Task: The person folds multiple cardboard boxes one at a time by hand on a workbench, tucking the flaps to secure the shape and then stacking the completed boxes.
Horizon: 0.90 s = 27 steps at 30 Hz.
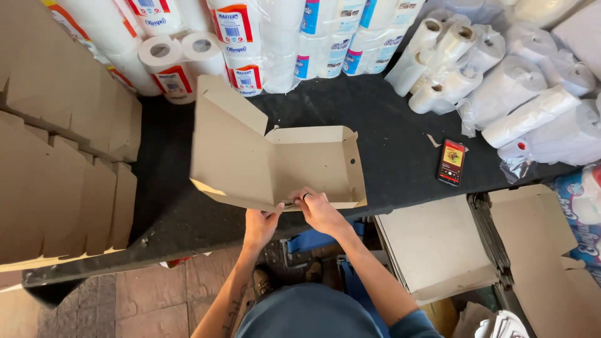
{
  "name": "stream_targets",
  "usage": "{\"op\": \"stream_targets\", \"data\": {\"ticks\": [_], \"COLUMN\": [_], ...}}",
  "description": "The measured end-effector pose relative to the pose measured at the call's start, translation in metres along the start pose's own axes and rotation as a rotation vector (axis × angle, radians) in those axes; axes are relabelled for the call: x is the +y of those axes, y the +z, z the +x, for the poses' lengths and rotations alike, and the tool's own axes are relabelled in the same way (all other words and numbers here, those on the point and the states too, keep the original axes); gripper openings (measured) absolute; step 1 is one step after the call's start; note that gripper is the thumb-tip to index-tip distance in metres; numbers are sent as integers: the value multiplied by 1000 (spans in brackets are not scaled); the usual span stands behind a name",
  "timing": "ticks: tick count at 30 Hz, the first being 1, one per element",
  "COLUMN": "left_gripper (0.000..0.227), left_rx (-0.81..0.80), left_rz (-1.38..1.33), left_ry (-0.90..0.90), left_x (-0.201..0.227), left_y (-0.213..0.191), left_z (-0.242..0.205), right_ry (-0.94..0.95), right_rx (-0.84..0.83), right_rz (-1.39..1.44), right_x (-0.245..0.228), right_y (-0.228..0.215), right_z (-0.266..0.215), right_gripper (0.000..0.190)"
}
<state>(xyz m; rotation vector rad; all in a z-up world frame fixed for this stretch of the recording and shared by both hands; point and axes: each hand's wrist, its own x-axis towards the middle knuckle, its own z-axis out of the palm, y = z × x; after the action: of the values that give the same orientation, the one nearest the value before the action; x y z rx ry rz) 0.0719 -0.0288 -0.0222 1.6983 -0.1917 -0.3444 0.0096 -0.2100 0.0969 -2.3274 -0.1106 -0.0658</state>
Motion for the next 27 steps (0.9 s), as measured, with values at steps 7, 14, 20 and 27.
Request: {"op": "stream_targets", "data": {"ticks": [7, 14, 20, 27], "left_gripper": [45, 48, 57, 49], "left_rx": [-54, 18, -35, -41], "left_rz": [338, 235, 131, 277], "left_ry": [105, 83, 40, 79], "left_x": [43, 55, 56, 38], "left_y": [2, 9, 3, 0], "left_z": [-13, -16, -19, -22], "right_ry": [151, 186, 120, 156], "right_rx": [-32, 37, 73, 93], "right_rz": [123, -89, -291, -40], "right_x": [18, 34, 22, 38], "right_y": [13, 30, 30, 42], "right_z": [-4, -9, -13, -16], "right_gripper": [9, 10, 13, 15]}}
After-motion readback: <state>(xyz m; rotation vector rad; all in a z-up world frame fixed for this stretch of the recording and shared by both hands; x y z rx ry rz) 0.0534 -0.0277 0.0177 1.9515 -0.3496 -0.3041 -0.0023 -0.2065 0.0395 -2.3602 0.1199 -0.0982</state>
